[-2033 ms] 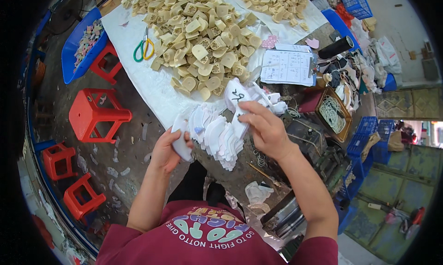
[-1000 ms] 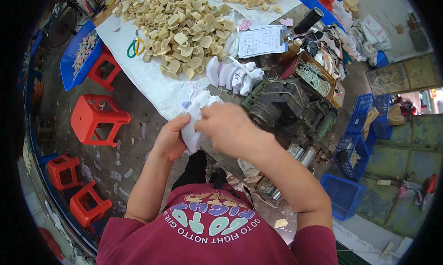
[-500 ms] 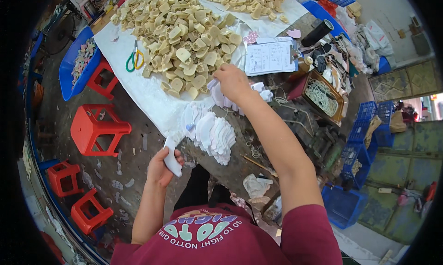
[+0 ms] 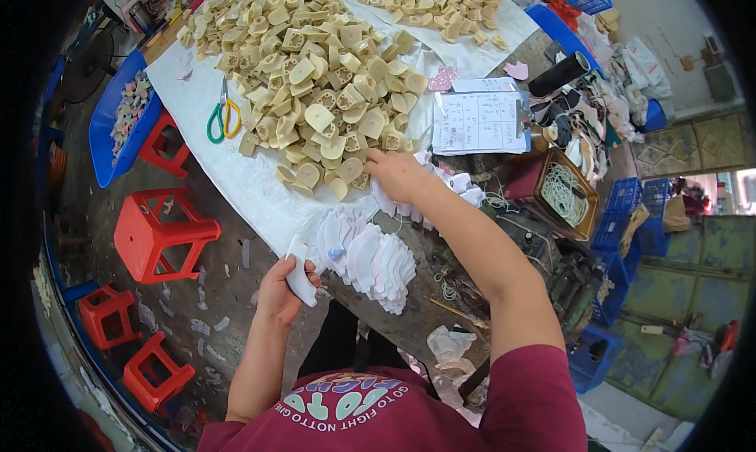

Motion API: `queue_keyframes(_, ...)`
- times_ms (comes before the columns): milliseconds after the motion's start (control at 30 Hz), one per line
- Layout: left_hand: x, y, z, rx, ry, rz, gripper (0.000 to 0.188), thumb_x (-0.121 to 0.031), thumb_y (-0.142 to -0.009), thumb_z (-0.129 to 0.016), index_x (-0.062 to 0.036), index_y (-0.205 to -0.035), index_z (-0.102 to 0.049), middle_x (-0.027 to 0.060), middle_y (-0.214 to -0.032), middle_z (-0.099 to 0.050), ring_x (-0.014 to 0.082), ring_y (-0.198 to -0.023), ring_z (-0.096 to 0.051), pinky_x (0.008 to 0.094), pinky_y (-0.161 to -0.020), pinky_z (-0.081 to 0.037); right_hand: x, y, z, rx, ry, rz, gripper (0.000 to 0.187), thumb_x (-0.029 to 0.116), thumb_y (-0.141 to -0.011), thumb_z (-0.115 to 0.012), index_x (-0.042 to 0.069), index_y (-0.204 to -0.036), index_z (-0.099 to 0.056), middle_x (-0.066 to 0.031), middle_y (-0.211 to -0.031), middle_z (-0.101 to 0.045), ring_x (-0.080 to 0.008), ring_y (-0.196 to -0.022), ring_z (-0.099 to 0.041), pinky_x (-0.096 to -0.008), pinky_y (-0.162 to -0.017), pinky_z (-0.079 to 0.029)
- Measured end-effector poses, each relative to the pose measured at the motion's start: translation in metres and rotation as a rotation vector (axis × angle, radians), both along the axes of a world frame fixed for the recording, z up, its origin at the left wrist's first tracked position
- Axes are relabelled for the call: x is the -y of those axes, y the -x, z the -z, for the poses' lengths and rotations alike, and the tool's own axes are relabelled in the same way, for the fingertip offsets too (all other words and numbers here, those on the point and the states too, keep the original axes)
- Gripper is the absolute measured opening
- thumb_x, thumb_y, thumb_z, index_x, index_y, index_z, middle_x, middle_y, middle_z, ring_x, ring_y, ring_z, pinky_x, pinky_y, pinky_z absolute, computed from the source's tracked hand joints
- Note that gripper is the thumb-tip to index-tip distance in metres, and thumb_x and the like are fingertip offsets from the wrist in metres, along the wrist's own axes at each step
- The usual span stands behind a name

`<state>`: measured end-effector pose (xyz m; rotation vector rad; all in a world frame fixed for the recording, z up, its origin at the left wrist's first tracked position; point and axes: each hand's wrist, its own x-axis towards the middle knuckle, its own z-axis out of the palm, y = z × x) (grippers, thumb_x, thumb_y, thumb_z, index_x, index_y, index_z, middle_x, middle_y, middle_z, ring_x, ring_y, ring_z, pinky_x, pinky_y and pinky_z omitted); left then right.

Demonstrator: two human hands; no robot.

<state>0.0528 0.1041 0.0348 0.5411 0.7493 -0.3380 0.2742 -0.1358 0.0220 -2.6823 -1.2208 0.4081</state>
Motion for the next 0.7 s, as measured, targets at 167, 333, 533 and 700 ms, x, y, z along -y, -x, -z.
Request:
queue_keyframes(167,-0.001,-0.013,-0.002,0.016,-0.030,0.063,0.030,-0.020,-0.093,-0.053,-0.0022,-0.117,-0.046,0.0112,-0.086,-0.059,0.0227,-0.071,-0.058,0.0379,-0.069,-0.050,-0.007,0.000,0.002,0.079,0.171,-0.064,0.033,0.005,-0.069,-0.063,0.008,-0.102,-0.061,-0.0094,-0.115,-0.050,-0.0271,-0.102,-0.055,-0.0396,-0.088,-0.045)
queue_keyframes(333,0.001,-0.015,-0.003,0.027,-0.060,0.104,0.030,-0.019,-0.094,-0.051,-0.0014,-0.117,-0.046,0.0108,-0.086,-0.059,0.0217,-0.071,-0.058,0.0364,-0.068,-0.050,0.001,-0.002,-0.001,0.189,0.119,-0.134,0.018,0.009,-0.072,-0.063,0.010,-0.091,-0.064,-0.0089,-0.100,-0.054,-0.0247,-0.107,-0.052,-0.0369,-0.088,-0.041)
queue_keyframes(533,0.004,-0.022,-0.005,0.040,-0.127,0.098,0.025,-0.017,-0.094,-0.051,-0.0007,-0.113,-0.050,0.0094,-0.083,-0.059,0.0197,-0.068,-0.058,0.0338,-0.066,-0.051,0.024,-0.009,-0.029,0.149,-0.432,-0.046,0.021,0.012,-0.071,-0.069,0.010,-0.090,-0.061,-0.0075,-0.096,-0.062,-0.0254,-0.101,-0.057,-0.0393,-0.086,-0.043)
queue_keyframes(700,-0.002,-0.038,-0.018,0.128,-0.426,0.070,0.019,-0.016,-0.094,-0.054,-0.0014,-0.105,-0.056,0.0064,-0.080,-0.060,0.0153,-0.066,-0.059,0.0301,-0.065,-0.051,0.015,0.030,-0.115,-0.403,-0.251,-0.039,0.024,0.014,-0.074,-0.070,0.008,-0.096,-0.064,-0.0138,-0.081,-0.066,-0.0315,-0.080,-0.064,-0.0401,-0.072,-0.049)
